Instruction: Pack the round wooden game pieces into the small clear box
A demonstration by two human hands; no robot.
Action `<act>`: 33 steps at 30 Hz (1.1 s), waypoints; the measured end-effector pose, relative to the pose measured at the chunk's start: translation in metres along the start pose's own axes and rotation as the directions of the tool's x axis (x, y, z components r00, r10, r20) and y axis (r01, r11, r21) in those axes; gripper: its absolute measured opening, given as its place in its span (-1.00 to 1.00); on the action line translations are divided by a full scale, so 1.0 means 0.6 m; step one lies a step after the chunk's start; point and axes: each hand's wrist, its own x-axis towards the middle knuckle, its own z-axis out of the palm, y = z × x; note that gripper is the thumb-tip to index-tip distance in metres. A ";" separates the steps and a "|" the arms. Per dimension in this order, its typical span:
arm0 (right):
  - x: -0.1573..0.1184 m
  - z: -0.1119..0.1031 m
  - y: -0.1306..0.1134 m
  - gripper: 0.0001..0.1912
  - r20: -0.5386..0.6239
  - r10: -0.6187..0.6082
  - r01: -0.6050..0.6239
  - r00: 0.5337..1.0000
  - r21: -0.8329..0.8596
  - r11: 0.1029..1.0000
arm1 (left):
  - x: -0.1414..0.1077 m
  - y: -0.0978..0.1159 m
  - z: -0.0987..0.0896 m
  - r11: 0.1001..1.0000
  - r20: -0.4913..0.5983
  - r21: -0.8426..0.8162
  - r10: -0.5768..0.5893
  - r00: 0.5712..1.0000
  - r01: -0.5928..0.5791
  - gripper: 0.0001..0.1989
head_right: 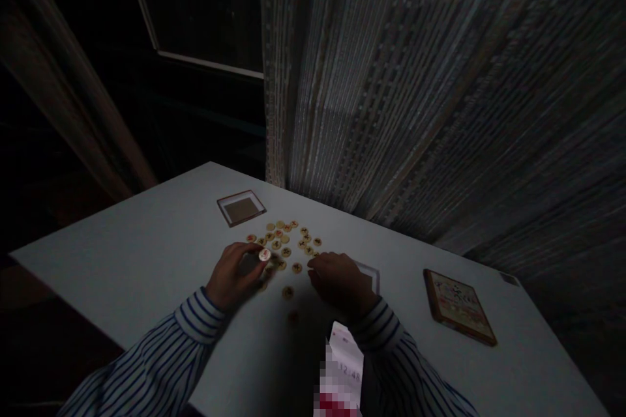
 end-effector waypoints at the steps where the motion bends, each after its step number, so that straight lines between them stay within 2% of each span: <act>1: -0.004 -0.003 0.001 -0.75 -0.011 0.014 -0.014 1.000 0.003 1.000 | 0.001 0.006 0.002 1.000 0.009 -0.010 0.009 1.000 -0.009 -0.79; 8: -0.030 -0.036 -0.003 -0.76 -0.011 0.091 -0.090 0.996 0.057 0.994 | 0.010 0.055 0.016 0.994 0.018 -0.093 0.052 0.999 -0.050 -0.79; 13: -0.050 -0.027 0.000 -0.75 -0.119 0.115 -0.089 0.986 0.209 0.974 | 0.016 0.094 0.033 0.987 0.041 -0.145 0.079 0.996 -0.073 -0.81; 17: -0.067 -0.005 0.007 -0.80 -0.245 0.191 -0.062 0.950 0.453 0.889 | 0.014 0.115 0.050 0.976 0.048 -0.179 0.133 0.990 -0.123 -0.81; 21: -0.078 0.009 0.009 -0.77 -0.226 0.292 -0.063 0.929 0.684 0.727 | 0.012 0.132 0.063 0.975 0.070 -0.175 0.153 0.986 -0.139 -0.82; 24: -0.081 0.013 0.010 -0.77 -0.194 0.340 -0.078 0.920 0.760 0.645 | 0.014 0.146 0.069 0.975 0.096 -0.178 0.151 0.984 -0.133 -0.84; 27: -0.083 0.011 0.011 -0.77 -0.182 0.360 -0.088 0.915 0.781 0.618 | 0.016 0.156 0.073 0.972 0.113 -0.194 0.153 0.982 -0.129 -0.84; 33: -0.092 0.003 0.012 -0.74 -0.226 0.368 -0.058 0.902 0.781 0.622 | 0.014 0.163 0.086 0.965 0.106 -0.206 0.186 0.977 -0.161 -0.83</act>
